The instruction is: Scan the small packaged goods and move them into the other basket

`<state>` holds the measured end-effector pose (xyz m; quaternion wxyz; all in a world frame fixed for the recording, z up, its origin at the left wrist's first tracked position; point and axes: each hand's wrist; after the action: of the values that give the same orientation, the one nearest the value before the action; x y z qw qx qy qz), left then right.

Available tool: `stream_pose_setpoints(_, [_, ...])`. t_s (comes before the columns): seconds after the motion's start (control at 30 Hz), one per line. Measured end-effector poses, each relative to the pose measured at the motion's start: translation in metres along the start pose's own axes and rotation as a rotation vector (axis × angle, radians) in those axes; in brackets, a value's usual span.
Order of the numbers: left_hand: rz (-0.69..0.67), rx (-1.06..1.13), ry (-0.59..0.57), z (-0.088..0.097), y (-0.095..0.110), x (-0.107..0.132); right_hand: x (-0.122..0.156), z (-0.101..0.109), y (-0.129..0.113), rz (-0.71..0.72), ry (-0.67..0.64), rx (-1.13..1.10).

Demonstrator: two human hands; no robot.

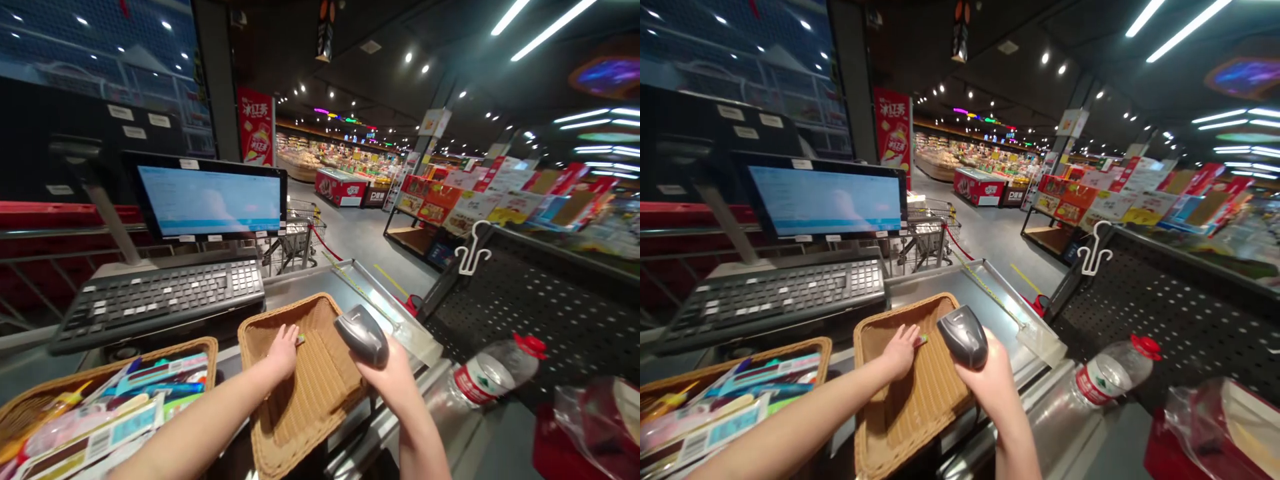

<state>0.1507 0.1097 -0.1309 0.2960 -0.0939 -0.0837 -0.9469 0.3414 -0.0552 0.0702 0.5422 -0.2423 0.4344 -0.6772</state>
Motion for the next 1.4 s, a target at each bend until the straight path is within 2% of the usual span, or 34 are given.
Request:
stream_pose_setpoints(0.1, [0.097, 0.006, -0.061, -0.020, -0.001, -0.016, -0.008, 0.005, 0.010, -0.027, -0.017, -0.030])
stream_pose_setpoints(0.2, [0.145, 0.022, -0.108, -0.029, -0.003, -0.020, -0.015, 0.009, 0.018, -0.044, -0.052, -0.062])
stream_pose_setpoints(0.33, [0.107, 0.060, -0.141, -0.021, -0.007, -0.017, -0.023, 0.013, 0.024, -0.054, -0.052, -0.090])
stream_pose_setpoints(0.47, [0.078, 0.040, -0.071, -0.007, -0.010, -0.013, -0.029, 0.014, 0.025, -0.017, -0.037, -0.095])
stream_pose_setpoints(0.53, [0.093, 0.033, -0.068, -0.006, -0.009, -0.013, -0.031, 0.013, 0.025, 0.005, -0.042, -0.106])
stream_pose_setpoints(0.77, [0.201, 0.082, -0.173, -0.041, 0.002, -0.020, -0.031, 0.011, 0.029, 0.025, -0.067, -0.136])
stream_pose_setpoints(0.87, [0.229, 0.095, -0.172, -0.046, 0.007, -0.018, -0.029, 0.012, 0.029, 0.013, -0.065, -0.156])
stream_pose_setpoints(1.0, [0.263, 0.083, -0.117, -0.041, 0.012, -0.014, -0.028, 0.012, 0.026, 0.013, -0.059, -0.157])
stream_pose_setpoints(1.27, [0.245, 0.054, -0.129, -0.033, 0.026, -0.015, -0.025, 0.012, 0.024, 0.033, -0.058, -0.185])
stream_pose_setpoints(1.4, [0.256, 0.041, -0.109, -0.025, 0.025, -0.014, -0.025, 0.012, 0.026, 0.022, -0.059, -0.190])
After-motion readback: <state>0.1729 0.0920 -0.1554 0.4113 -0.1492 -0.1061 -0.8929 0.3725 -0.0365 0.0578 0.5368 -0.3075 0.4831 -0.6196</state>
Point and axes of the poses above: each hand's wrist, its own x-axis away from the middle knuckle, its own z-axis out of the back of the hand, y = z × x, and after that the axes turned 15 degrees about -z, right-handed
